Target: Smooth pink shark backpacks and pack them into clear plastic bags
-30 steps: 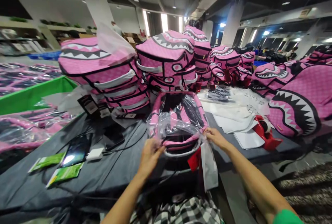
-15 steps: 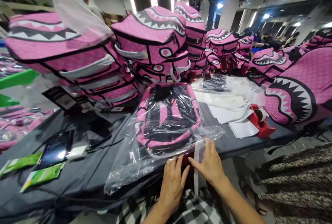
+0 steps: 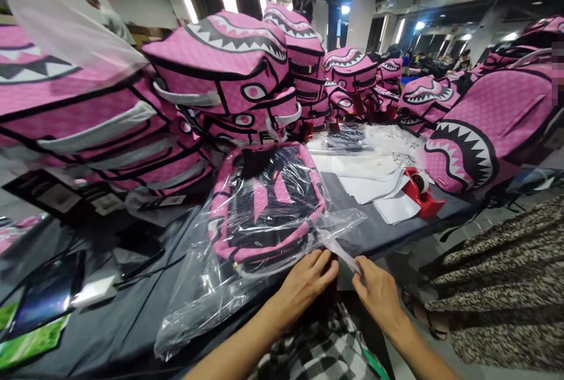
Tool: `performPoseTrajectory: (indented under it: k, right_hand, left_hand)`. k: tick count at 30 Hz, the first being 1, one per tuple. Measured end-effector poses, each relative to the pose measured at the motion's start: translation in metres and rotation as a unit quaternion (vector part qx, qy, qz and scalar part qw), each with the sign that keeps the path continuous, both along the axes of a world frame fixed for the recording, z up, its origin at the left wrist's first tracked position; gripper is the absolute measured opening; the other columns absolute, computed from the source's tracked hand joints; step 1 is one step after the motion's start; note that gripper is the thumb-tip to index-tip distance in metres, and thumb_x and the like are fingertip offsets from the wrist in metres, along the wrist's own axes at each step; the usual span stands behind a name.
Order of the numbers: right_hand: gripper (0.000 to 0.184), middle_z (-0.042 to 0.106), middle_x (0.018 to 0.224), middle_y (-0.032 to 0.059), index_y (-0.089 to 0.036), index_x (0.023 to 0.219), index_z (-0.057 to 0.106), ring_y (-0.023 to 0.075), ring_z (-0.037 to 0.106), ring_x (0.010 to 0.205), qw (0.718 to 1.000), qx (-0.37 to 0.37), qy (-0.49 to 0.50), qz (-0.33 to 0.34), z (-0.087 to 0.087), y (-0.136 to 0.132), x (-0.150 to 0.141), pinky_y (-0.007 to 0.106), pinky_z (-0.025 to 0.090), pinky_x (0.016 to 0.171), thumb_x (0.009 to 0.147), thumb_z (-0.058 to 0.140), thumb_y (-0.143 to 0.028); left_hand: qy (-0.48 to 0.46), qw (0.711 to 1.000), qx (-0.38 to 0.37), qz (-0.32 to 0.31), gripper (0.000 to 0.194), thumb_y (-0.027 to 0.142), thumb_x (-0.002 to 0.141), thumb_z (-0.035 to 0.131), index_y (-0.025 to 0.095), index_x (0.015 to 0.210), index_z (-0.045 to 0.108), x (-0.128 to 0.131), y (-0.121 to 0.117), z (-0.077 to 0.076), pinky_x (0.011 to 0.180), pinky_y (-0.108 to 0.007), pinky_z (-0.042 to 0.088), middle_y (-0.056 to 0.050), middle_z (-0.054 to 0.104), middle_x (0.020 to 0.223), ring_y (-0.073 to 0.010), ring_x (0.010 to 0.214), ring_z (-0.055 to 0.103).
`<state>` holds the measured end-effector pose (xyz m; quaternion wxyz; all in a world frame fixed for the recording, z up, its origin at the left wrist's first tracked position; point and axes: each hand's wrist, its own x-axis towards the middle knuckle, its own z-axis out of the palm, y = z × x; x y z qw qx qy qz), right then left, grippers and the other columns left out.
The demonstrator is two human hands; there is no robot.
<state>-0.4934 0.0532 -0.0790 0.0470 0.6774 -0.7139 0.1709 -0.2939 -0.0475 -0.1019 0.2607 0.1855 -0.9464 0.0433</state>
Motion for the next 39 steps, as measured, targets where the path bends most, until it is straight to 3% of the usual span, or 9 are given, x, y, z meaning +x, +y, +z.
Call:
performPoseTrajectory:
  k: [4,7,11,13,19,24,30,34,39]
  right_hand:
    - [0.016,0.068,0.082,0.0005,-0.023,0.091,0.059,0.0158,0.067,0.068,0.999,-0.014,-0.027,0.019,0.003,0.003,-0.003,0.025,0.036,0.060,0.092,0.048,-0.012]
    - [0.016,0.066,0.082,0.0003,-0.023,0.092,0.060,0.0150,0.065,0.067,0.999,-0.024,-0.028,0.017,0.006,0.003,-0.011,0.025,0.035,0.060,0.093,0.047,-0.013]
    - [0.016,0.066,0.083,0.0005,-0.022,0.094,0.059,0.0149,0.063,0.066,0.998,-0.013,-0.055,0.024,0.007,0.000,-0.015,0.025,0.034,0.061,0.089,0.048,-0.011]
    - [0.018,0.067,0.084,0.0004,-0.022,0.095,0.058,0.0151,0.063,0.067,0.996,0.000,-0.084,0.038,0.005,-0.001,-0.013,0.025,0.034,0.062,0.086,0.049,-0.009]
    - [0.016,0.063,0.078,-0.0014,-0.023,0.088,0.053,0.0147,0.056,0.061,0.986,-0.020,-0.162,0.034,-0.002,-0.001,-0.015,0.025,0.033,0.060,0.081,0.046,-0.011]
    - [0.015,0.057,0.072,-0.0029,-0.023,0.081,0.048,0.0135,0.050,0.058,0.981,-0.037,-0.184,0.056,-0.001,0.003,-0.025,0.025,0.030,0.058,0.075,0.046,-0.010]
    - [0.013,0.058,0.076,-0.0023,-0.023,0.082,0.050,0.0135,0.051,0.064,0.970,-0.007,-0.234,0.066,0.003,0.004,-0.022,0.024,0.033,0.061,0.075,0.049,-0.012]
    - [0.009,0.056,0.073,-0.0034,-0.023,0.079,0.049,0.0134,0.051,0.064,0.960,0.010,-0.274,0.054,0.011,-0.002,-0.030,0.024,0.035,0.062,0.077,0.053,-0.015]
    - [0.014,0.056,0.075,-0.0042,-0.023,0.083,0.051,0.0124,0.049,0.063,0.965,0.010,-0.251,0.073,0.016,-0.002,-0.044,0.024,0.033,0.060,0.076,0.052,-0.010]
  left_hand:
    - [-0.068,0.982,-0.102,-0.142,0.017,0.011,0.097,0.054,0.015,0.104,0.069,-0.015,-0.026,0.013,0.095,-0.036,0.052,-0.009,0.069,0.118,-0.0209,0.105,0.064]
    - [-0.107,0.966,-0.124,-0.198,0.013,0.015,0.097,0.058,0.014,0.092,0.070,-0.012,-0.032,0.014,0.104,-0.038,0.047,-0.006,0.071,0.103,-0.0199,0.100,0.063]
    - [-0.141,0.954,-0.181,-0.191,0.026,0.014,0.097,0.056,0.012,0.122,0.065,0.001,-0.033,0.010,0.109,-0.039,0.043,-0.008,0.070,0.122,-0.0215,0.121,0.057]
    - [-0.142,0.949,-0.206,-0.190,0.030,0.013,0.097,0.054,0.010,0.126,0.063,0.002,-0.034,0.009,0.110,-0.041,0.041,-0.009,0.067,0.132,-0.0233,0.127,0.055]
    - [-0.136,0.941,-0.207,-0.231,0.028,0.018,0.099,0.048,0.009,0.119,0.066,-0.014,-0.033,0.021,0.109,-0.042,0.045,-0.013,0.073,0.119,-0.0255,0.119,0.062]
    - [-0.070,0.961,-0.164,-0.209,0.020,0.017,0.098,0.049,0.011,0.107,0.066,-0.006,-0.024,0.033,0.107,-0.044,0.046,-0.013,0.074,0.110,-0.0271,0.113,0.065]
    - [-0.183,0.946,-0.157,-0.216,0.020,0.015,0.096,0.053,0.006,0.110,0.065,-0.014,-0.025,0.050,0.095,-0.041,0.052,-0.015,0.073,0.102,-0.0259,0.100,0.066]
    - [-0.174,0.946,-0.150,-0.229,0.016,0.015,0.097,0.053,0.008,0.106,0.063,-0.027,-0.029,0.063,0.082,-0.035,0.053,-0.009,0.070,0.093,-0.0209,0.084,0.065]
    - [-0.050,0.960,-0.193,-0.197,0.015,0.016,0.100,0.049,0.014,0.105,0.063,-0.032,-0.032,0.046,0.105,-0.039,0.046,-0.009,0.068,0.119,-0.0229,0.114,0.062]
